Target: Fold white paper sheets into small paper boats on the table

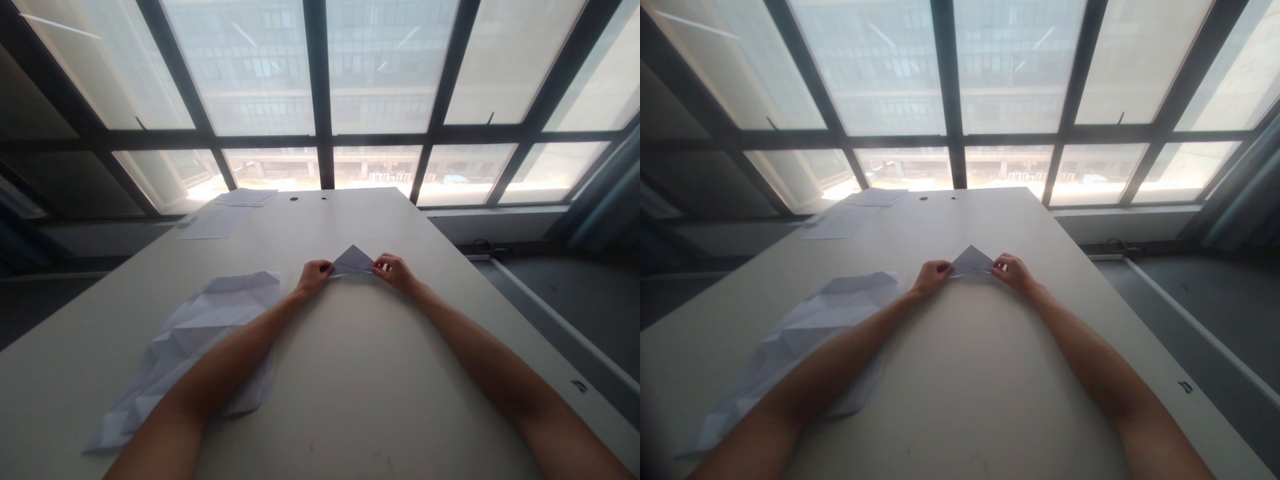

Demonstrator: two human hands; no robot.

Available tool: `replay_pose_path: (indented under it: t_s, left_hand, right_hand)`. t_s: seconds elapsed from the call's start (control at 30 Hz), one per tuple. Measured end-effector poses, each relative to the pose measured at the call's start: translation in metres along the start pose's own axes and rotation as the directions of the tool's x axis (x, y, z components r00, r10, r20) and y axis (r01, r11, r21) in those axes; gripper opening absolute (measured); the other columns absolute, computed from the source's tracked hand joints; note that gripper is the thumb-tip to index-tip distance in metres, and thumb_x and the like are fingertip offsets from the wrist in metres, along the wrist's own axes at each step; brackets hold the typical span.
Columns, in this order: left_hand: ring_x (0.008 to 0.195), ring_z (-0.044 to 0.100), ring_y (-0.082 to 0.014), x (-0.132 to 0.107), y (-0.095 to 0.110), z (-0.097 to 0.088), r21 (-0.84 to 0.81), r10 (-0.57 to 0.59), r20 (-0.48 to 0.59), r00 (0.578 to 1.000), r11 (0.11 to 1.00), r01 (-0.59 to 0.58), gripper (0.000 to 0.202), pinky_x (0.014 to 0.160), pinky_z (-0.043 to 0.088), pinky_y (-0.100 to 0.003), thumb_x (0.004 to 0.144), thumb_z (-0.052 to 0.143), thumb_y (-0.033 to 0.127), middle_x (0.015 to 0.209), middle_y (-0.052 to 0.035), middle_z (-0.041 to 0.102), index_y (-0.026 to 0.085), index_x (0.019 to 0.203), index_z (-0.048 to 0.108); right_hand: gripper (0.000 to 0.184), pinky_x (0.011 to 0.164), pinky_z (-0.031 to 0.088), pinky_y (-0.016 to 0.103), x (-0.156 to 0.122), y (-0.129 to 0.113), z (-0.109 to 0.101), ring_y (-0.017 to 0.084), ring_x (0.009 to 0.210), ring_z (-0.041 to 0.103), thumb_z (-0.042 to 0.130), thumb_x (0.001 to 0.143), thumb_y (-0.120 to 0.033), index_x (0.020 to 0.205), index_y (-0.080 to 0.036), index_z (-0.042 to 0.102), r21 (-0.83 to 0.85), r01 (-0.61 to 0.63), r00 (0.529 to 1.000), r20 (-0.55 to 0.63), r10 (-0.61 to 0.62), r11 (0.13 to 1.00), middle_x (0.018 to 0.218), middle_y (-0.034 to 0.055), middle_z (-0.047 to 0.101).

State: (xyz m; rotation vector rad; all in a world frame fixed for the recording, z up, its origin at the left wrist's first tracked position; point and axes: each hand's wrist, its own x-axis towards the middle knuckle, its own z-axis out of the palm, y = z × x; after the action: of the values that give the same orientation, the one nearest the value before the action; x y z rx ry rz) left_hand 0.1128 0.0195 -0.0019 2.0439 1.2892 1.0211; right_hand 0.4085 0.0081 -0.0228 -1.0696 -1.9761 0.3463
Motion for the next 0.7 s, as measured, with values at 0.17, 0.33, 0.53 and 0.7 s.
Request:
replay_pose_path:
  t_s: [0.17,0.33,0.53,0.7]
  left_hand:
    - [0.073,0.067,-0.0176,0.000,-0.001,0.001,0.009,0.001,-0.006,1.000,1.000,-0.001,0.018,0.071,0.048,-0.026,0.082,0.065,0.025,0.081,-0.0050,0.076,0.015,0.088,0.079]
    - [0.075,0.067,-0.0178,0.000,0.001,0.000,0.014,0.004,-0.006,1.000,1.000,-0.004,0.018,0.073,0.049,-0.026,0.082,0.064,0.024,0.082,-0.0050,0.076,0.016,0.089,0.079]
    - [0.073,0.066,-0.0168,0.000,0.001,0.000,0.017,0.001,-0.003,1.000,1.000,-0.001,0.018,0.071,0.048,-0.026,0.083,0.064,0.024,0.080,-0.0047,0.076,0.015,0.087,0.078]
    - [0.074,0.066,-0.0174,0.000,0.001,0.000,0.021,-0.019,-0.027,0.999,1.000,0.019,0.019,0.071,0.048,-0.026,0.082,0.063,0.025,0.082,-0.0050,0.076,0.016,0.089,0.079]
  right_hand:
    - [0.024,0.067,0.050,0.030,0.002,0.003,0.000,0.018,0.075,0.063,0.057,0.091,-0.035,0.083,-0.020,0.073,0.110,0.013,0.999,0.029,-0.016,0.994,0.088,0.0082,0.071]
    - [0.029,0.067,0.050,0.030,0.002,0.014,0.001,0.017,0.070,0.062,0.068,0.082,-0.033,0.108,-0.021,0.069,0.187,-0.089,0.996,0.031,0.084,0.978,0.079,0.0036,0.069]
    - [0.020,0.056,0.044,0.025,0.001,0.019,0.002,0.014,0.059,0.055,0.072,0.076,-0.035,0.087,-0.019,0.066,0.174,-0.176,0.984,0.063,0.167,0.969,0.067,-0.0002,0.064]
    - [0.011,0.061,0.048,0.027,0.002,0.012,0.000,0.015,0.066,0.060,0.065,0.079,-0.029,0.085,-0.020,0.067,0.177,-0.120,0.993,0.018,0.119,0.977,0.075,0.0018,0.067]
